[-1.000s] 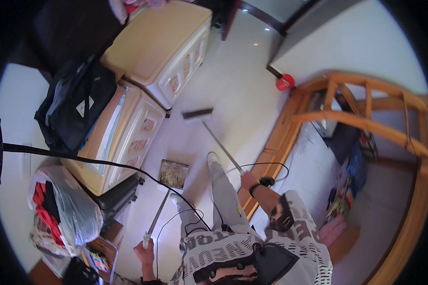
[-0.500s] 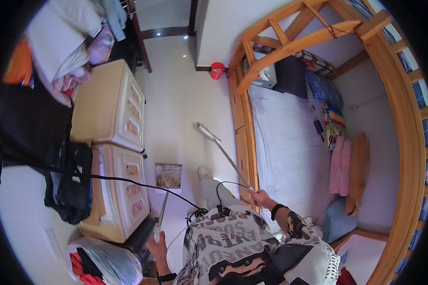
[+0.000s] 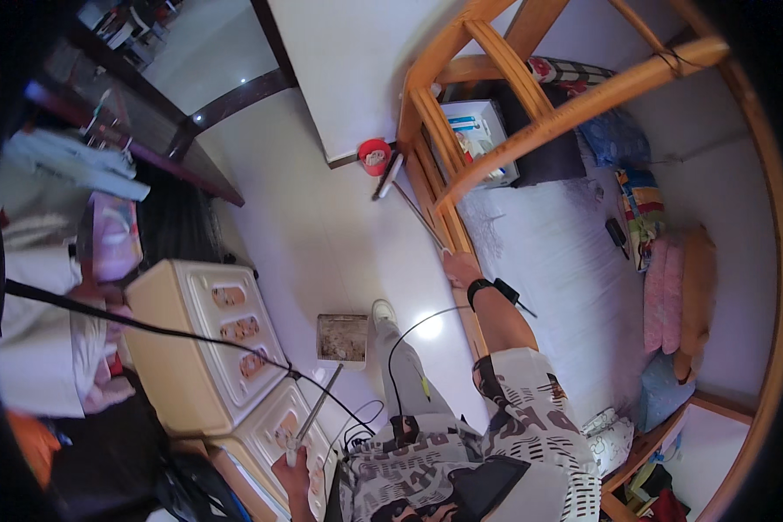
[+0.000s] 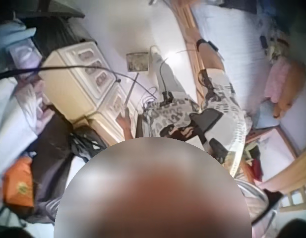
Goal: Sweeping floors across multiple rooms using a broom and dustpan.
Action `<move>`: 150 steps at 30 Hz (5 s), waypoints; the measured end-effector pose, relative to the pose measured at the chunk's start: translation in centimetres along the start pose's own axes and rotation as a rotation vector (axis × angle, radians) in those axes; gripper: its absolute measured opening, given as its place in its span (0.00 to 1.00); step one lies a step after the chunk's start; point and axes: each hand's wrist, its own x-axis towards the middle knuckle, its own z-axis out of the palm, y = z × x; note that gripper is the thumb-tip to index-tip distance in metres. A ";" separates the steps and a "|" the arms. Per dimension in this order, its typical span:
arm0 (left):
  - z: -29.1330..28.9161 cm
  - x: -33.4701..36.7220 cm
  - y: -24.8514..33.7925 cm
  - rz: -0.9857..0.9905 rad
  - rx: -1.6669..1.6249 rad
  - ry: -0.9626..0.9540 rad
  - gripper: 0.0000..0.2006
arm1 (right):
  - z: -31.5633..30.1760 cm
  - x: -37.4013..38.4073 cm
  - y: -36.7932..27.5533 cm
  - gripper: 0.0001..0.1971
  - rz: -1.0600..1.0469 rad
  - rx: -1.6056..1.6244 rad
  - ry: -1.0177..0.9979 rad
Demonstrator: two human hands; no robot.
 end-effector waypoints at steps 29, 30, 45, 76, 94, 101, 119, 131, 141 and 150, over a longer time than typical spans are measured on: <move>-9.2 40.2 27.5 0.478 0.250 -0.357 0.12 | 4.7 -35.7 -6.5 0.38 0.576 -0.255 -0.178; -10.1 41.4 26.8 0.463 0.251 -0.366 0.12 | 4.0 -33.9 -8.8 0.36 0.591 -0.198 -0.286; -11.6 41.6 26.9 0.613 0.455 -0.372 0.13 | 9.0 -7.8 -27.8 0.25 0.360 0.015 -0.197; -1.7 37.9 26.6 1.219 0.764 -0.445 0.19 | 9.3 -32.2 -13.4 0.27 0.631 0.285 -0.138; 6.1 54.7 42.5 0.795 0.594 -0.548 0.15 | 20.4 -26.2 -9.0 0.21 0.908 0.021 -0.767; 8.8 57.8 47.3 0.682 0.662 -0.427 0.14 | 23.5 2.9 -10.0 0.23 0.520 0.050 -0.680; 4.7 58.8 42.6 0.915 1.187 -0.038 0.19 | 25.5 51.3 -25.3 0.62 -0.032 0.801 0.486; 6.7 58.9 44.8 0.702 0.787 -0.202 0.16 | 23.3 44.7 -29.4 0.50 -0.390 0.439 0.527; -0.5 63.7 37.8 0.681 1.011 -0.432 0.12 | 28.5 38.4 -38.5 0.28 -0.622 -0.325 0.360; -6.6 69.1 29.6 0.588 1.001 -0.472 0.13 | 33.1 36.4 -46.3 0.24 -0.661 -0.899 0.317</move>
